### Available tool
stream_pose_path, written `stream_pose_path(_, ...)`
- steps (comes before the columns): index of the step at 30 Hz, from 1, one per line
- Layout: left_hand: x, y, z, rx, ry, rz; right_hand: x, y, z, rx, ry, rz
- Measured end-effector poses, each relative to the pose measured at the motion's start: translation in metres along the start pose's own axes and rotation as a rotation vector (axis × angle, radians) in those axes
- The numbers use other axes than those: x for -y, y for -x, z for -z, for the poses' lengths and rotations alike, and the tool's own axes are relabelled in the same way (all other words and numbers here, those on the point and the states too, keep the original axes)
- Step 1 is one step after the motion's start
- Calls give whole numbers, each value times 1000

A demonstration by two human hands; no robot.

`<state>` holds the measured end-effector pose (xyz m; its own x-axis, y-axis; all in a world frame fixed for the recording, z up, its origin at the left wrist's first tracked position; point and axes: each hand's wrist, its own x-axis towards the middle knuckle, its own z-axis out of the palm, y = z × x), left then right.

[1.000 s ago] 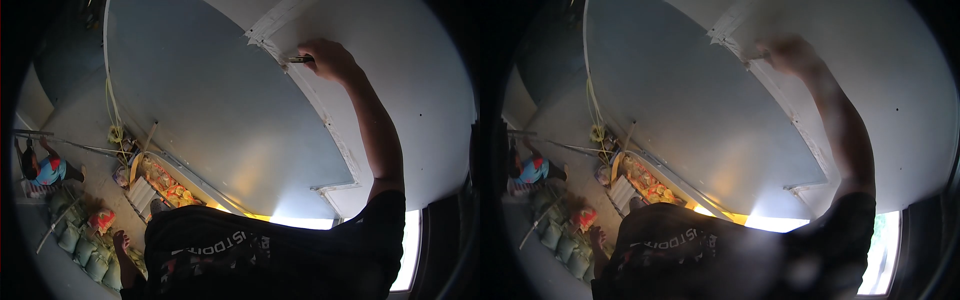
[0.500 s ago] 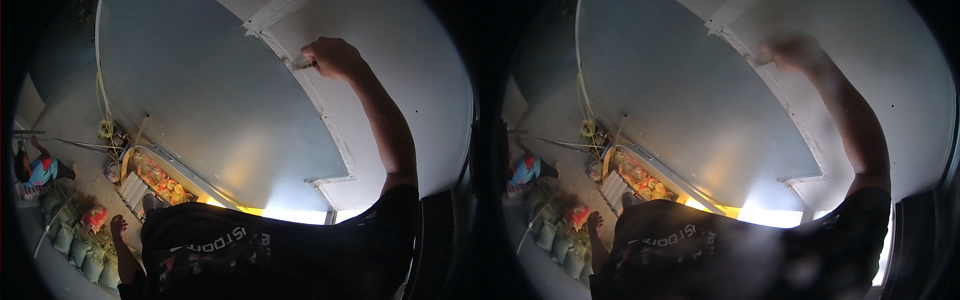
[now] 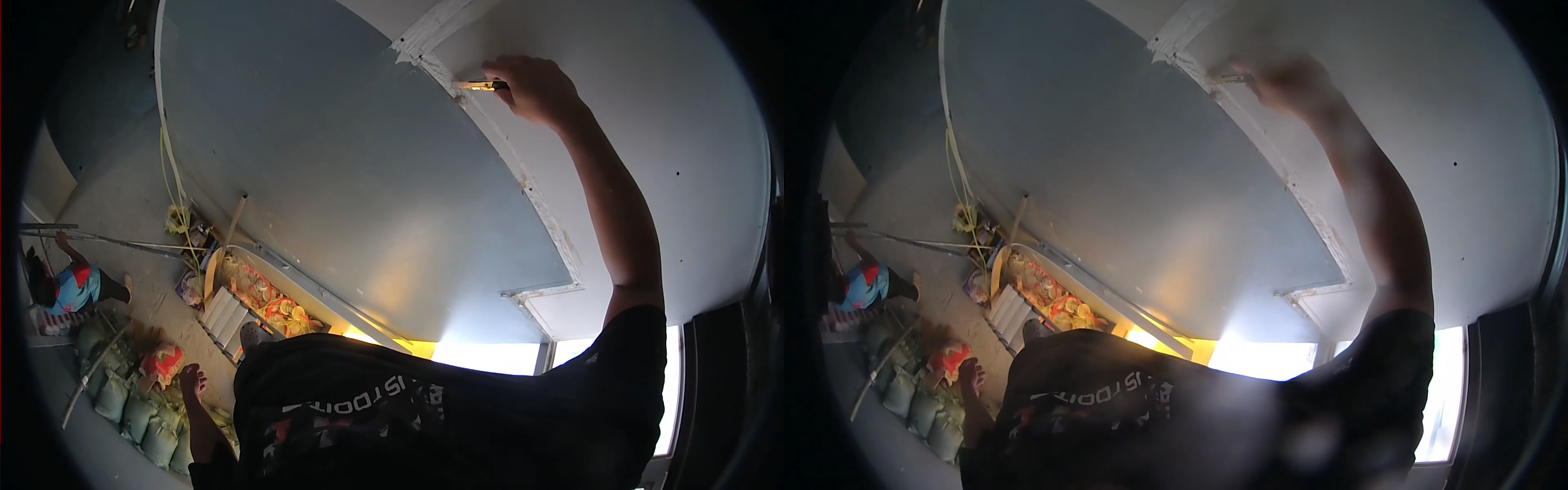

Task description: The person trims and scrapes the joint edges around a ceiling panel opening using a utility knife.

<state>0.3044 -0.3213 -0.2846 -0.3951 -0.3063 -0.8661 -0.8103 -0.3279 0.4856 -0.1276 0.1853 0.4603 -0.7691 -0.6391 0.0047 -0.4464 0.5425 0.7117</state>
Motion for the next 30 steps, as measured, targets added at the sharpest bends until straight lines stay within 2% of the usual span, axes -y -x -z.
stream_pose_path(7, -9, -3, -15, 47, -8, -33, -5, 9, -12, -53, 3, 31)
stream_pose_path(10, -8, 0, -20, 72, -14, -56, 3, 16, 2, 41, 48, 28)
stream_pose_path(12, 3, -3, -24, 15, -3, -106, 12, 15, 26, 470, 126, -25)
stream_pose_path(16, 49, -26, -7, 82, 78, -66, 29, 32, 62, 460, -6, -128)
stream_pose_path(17, 64, -35, 0, 123, 60, -53, 23, 40, 61, 318, -71, -110)
stream_pose_path(18, 77, -42, 11, 191, 129, 91, 19, 45, 52, 158, -151, -80)
stream_pose_path(19, 84, -44, 23, 317, 346, 199, 14, 56, 32, -34, -244, -65)
stream_pose_path(20, 79, -10, 10, 52, 101, 56, 32, 58, 44, 70, -336, -179)
stream_pose_path(21, 73, -2, 10, 40, 55, 68, 36, 68, 26, 7, -394, -152)
stream_pose_path(22, 73, -5, 13, 94, 73, 65, 54, 78, 25, 31, -448, -177)
stream_pose_path(23, 66, 0, 8, 70, 35, 45, 71, 89, 7, 55, -663, -284)
stream_pose_path(24, 53, 3, 5, 117, 47, 58, 79, 104, -36, 1, -802, -224)
stream_pose_path(25, 36, 14, -2, 95, -128, -15, 106, 113, -53, 42, -824, -278)
stream_pose_path(26, 23, 16, -9, 124, -229, -34, 127, 134, -104, -51, -1083, -217)
stream_pose_path(27, 8, 21, -18, 152, -295, -63, 156, 148, -156, -14, -1120, -199)
stream_pose_path(28, -9, 19, -29, 209, -411, -120, 197, 162, -197, 67, -1273, -350)
stream_pose_path(29, -19, 5, -42, 252, -563, -166, 237, 173, -240, 43, -1227, -200)
stream_pose_path(30, -51, 26, -60, 364, -778, -277, 287, 171, -232, 272, -1791, -671)
